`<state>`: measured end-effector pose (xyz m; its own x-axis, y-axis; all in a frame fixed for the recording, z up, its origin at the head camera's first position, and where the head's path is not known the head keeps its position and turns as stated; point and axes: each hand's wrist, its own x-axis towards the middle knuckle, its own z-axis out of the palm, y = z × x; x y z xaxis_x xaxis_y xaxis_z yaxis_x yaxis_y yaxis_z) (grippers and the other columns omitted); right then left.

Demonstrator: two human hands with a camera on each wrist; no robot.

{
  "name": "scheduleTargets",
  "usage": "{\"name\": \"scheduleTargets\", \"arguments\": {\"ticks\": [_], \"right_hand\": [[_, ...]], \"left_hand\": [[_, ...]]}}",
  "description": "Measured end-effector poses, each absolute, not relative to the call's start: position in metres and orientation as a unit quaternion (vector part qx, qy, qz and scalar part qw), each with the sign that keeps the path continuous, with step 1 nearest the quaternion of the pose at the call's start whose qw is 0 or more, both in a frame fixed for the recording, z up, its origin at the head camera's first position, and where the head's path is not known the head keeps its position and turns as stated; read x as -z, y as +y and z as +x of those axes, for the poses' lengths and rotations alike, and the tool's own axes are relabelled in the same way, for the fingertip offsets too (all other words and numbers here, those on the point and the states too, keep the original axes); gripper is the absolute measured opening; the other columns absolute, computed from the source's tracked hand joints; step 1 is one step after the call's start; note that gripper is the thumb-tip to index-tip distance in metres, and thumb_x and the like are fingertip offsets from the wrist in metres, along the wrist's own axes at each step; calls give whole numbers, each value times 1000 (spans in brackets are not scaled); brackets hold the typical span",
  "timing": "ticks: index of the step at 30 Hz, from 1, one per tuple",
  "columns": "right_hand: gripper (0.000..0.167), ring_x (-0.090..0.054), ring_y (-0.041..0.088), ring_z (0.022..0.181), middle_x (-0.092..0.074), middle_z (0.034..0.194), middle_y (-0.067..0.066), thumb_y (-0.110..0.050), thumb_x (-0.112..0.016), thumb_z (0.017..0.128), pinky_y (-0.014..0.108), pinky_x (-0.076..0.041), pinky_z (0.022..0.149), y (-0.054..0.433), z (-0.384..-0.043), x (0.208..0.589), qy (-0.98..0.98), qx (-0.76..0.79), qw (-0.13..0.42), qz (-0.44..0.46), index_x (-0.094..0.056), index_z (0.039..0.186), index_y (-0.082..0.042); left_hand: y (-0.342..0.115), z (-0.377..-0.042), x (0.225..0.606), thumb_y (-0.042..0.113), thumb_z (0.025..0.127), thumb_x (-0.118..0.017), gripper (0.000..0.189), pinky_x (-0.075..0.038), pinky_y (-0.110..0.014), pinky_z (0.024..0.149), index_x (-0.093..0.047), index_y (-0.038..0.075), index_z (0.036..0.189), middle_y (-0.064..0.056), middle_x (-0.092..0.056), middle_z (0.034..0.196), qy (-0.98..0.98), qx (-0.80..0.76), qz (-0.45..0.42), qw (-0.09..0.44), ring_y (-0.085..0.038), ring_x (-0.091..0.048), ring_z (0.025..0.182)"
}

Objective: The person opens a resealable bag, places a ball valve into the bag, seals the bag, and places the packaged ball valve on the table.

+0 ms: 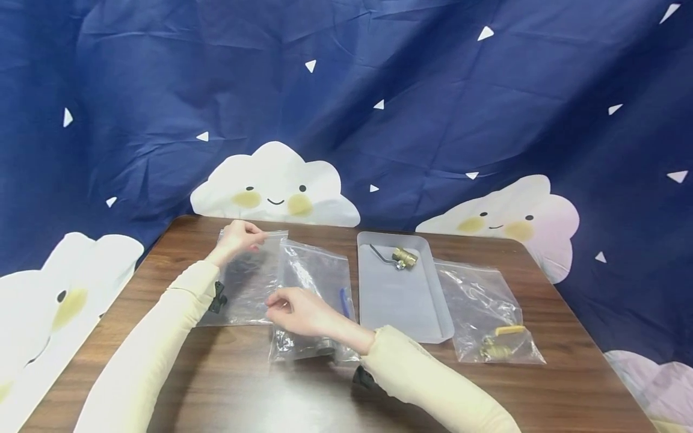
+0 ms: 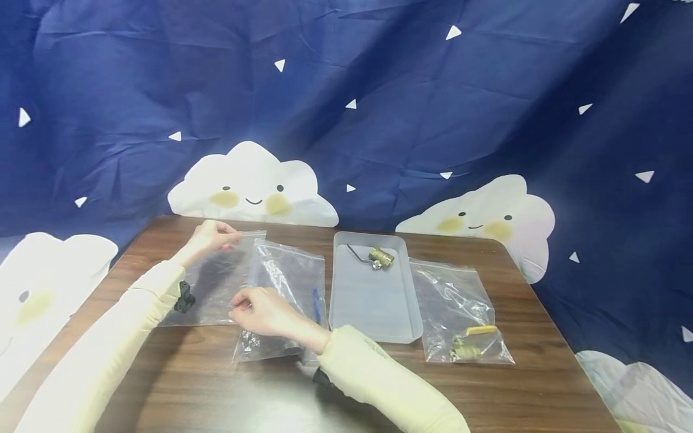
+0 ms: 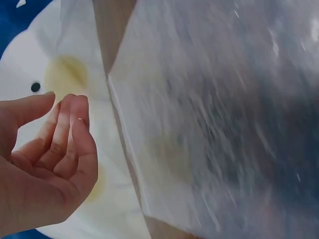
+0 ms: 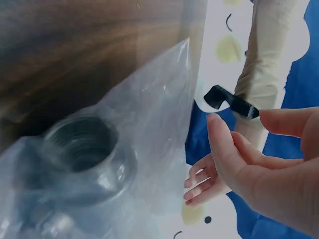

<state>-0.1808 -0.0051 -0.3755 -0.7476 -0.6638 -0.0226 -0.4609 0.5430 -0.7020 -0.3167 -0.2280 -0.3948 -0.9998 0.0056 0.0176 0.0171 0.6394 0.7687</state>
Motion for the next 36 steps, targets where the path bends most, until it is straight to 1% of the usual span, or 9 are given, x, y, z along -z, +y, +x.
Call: {"name": "scheduleTargets", "arguments": {"ticks": [5, 11, 13, 15, 18, 21, 23, 28, 36], "right_hand": [[34, -71, 15, 102, -75, 113, 7, -23, -63, 94, 15, -52, 88, -30, -191, 382, 875, 325, 168, -316, -66, 122, -3], [40, -73, 14, 102, -75, 113, 7, -24, -66, 93, 20, -54, 95, -47, -198, 389, 904, 259, 162, -299, -64, 126, -1], [42, -72, 11, 88, -77, 103, 7, -25, -66, 93, 22, -56, 90, -47, -201, 390, 915, 242, 159, -283, -63, 126, 1], [34, -62, 7, 65, -73, 79, 3, -26, -67, 93, 20, -55, 72, -45, -204, 391, 922, 234, 157, -267, -68, 112, 2], [27, -35, 7, 50, -48, 57, -3, -25, -66, 93, 20, -41, 51, -40, -209, 393, 925, 239, 160, -250, -61, 84, -1], [33, -36, 9, 48, -40, 58, -4, -24, -67, 92, 21, -34, 48, -38, -212, 397, 927, 244, 154, -242, -49, 71, -7], [33, -42, 11, 52, -44, 61, -3, -25, -67, 92, 22, -40, 51, -34, -214, 399, 930, 242, 151, -233, -48, 70, -10], [34, -46, 14, 57, -47, 63, 0, -23, -70, 89, 26, -45, 57, -29, -218, 401, 934, 236, 136, -231, -47, 67, -10], [32, -50, 16, 64, -54, 69, 3, -27, -72, 87, 28, -48, 62, -33, -226, 405, 940, 232, 142, -205, -50, 69, -10]], "left_hand": [[-247, -317, 399, 20, 91, -66, 28, -61, -25, 70, -71, -4, 104, -21, -75, 101, -914, 405, 16, 11, -25, -77, 80], [-272, -319, 408, 16, 89, -67, 28, -56, -14, 62, -71, -7, 104, -20, -74, 96, -922, 384, 38, 17, -2, -66, 63], [-277, -319, 410, 15, 88, -67, 27, -53, -12, 59, -71, -7, 103, -18, -74, 94, -925, 378, 42, 23, 2, -60, 59], [-282, -319, 412, 14, 86, -68, 26, -51, -13, 59, -71, -6, 102, -18, -74, 91, -929, 365, 48, 30, 3, -57, 55], [-288, -319, 414, 14, 83, -69, 25, -56, -26, 70, -73, -5, 100, -17, -76, 91, -940, 334, 60, 42, -6, -64, 56], [-297, -323, 420, 14, 80, -70, 27, -56, -43, 87, -74, -3, 100, -18, -76, 95, -946, 312, 74, 42, -28, -73, 78], [-303, -331, 429, 16, 77, -72, 28, -52, -50, 93, -75, -1, 99, -19, -75, 99, -949, 303, 80, 41, -39, -69, 95], [-318, -351, 453, 20, 68, -77, 25, -51, -49, 80, -67, -2, 74, -23, -70, 86, -956, 277, 78, 56, -46, -62, 92], [-297, -332, 431, 9, 75, -63, 36, -49, -58, 94, -61, -20, 96, -41, -61, 110, -967, 235, 84, 56, -57, -57, 108]]}}
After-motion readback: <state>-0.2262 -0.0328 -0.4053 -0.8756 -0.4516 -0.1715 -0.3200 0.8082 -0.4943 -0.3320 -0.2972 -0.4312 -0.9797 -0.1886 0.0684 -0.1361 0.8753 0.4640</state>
